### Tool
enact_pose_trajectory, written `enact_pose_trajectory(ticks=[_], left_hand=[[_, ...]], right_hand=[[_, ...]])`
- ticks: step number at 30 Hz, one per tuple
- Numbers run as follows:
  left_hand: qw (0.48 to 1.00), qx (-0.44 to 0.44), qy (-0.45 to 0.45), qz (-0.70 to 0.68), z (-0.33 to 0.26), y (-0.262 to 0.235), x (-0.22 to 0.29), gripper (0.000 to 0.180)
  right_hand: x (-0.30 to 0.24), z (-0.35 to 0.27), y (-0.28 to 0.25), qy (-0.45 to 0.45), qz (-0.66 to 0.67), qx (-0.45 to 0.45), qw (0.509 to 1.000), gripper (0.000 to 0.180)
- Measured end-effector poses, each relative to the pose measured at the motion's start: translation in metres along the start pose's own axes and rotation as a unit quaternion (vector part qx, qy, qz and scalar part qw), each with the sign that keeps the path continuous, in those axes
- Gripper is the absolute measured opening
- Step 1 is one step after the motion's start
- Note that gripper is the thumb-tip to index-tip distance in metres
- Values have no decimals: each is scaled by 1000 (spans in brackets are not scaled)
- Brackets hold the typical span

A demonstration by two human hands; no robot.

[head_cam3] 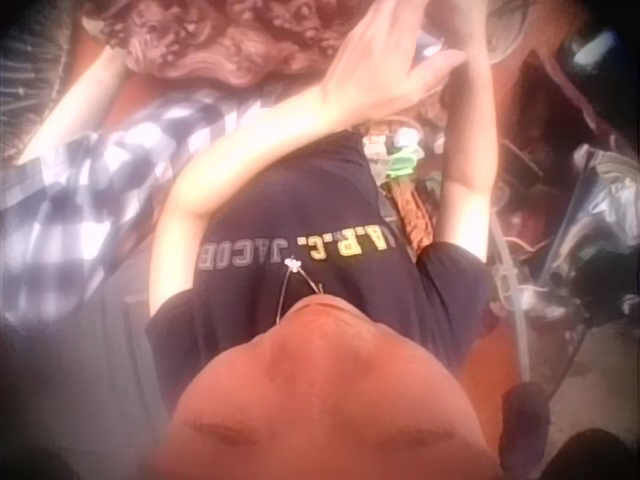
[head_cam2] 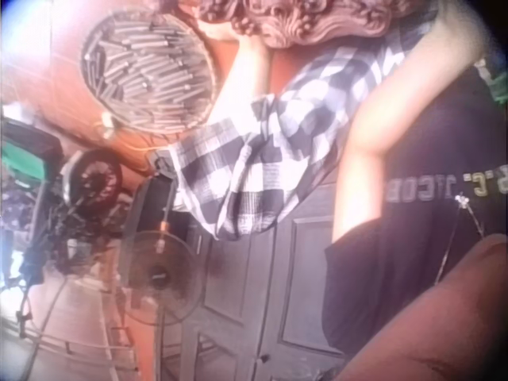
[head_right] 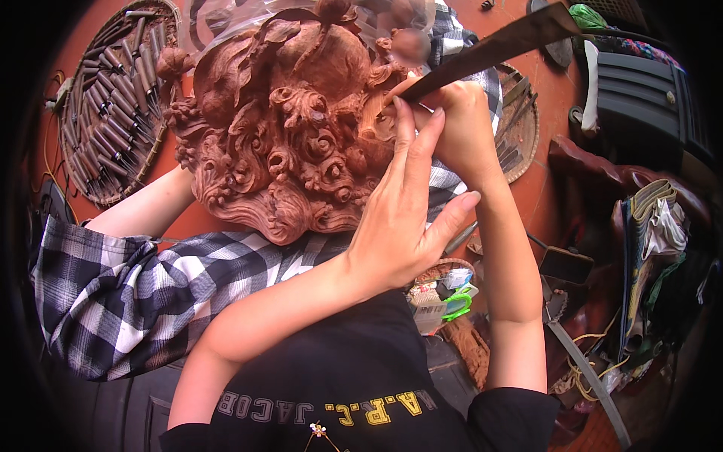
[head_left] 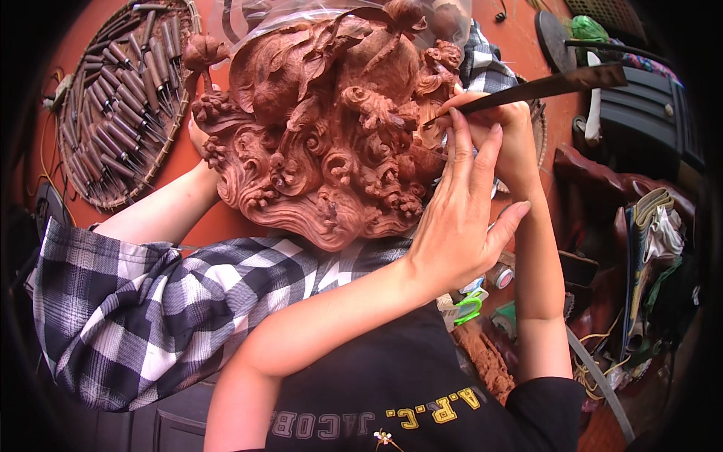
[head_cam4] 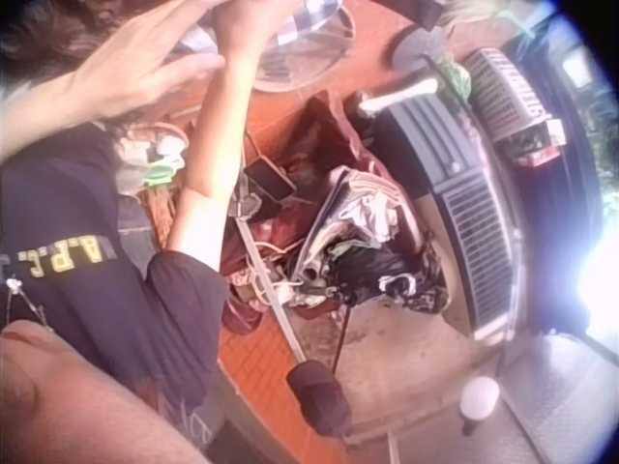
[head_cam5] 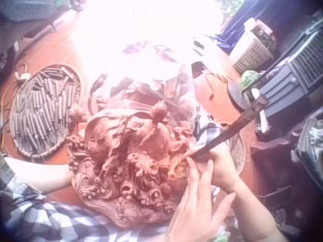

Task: The person carves a reddish-brown wooden sculpture using a chisel and mallet. They repeatedly strike the chisel to shape the wood, occasionally switching tools from a nearby tray.

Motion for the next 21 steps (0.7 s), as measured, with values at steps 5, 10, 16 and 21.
enact_pose_trajectory(ticks=[5, 10, 16, 21], left_hand=[[1000, -3, 4, 11, -3, 3, 3, 87], [1000, -6, 2, 12, 1, 2, 0, 86], [1000, 4, -13, 20, -3, -2, 10, 84], [1000, 0, -20, 21, 4, -1, 7, 85]], right_hand=[[-2, -3, 2, -25, 59, 47, 997, 13], [0, -3, 1, 36, 96, 10, 995, 12], [-8, -6, 6, 31, 44, 8, 998, 10], [-7, -2, 3, 76, 31, 21, 996, 9]])
Point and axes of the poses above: each hand's wrist, its own z-axis towards the middle knuckle, its own y-axis out of the palm, x = y × z, the point moved 4 cm from there along z, towards the middle knuckle, and after that the axes turned 4 degrees about -z, right-handed, at the moved point
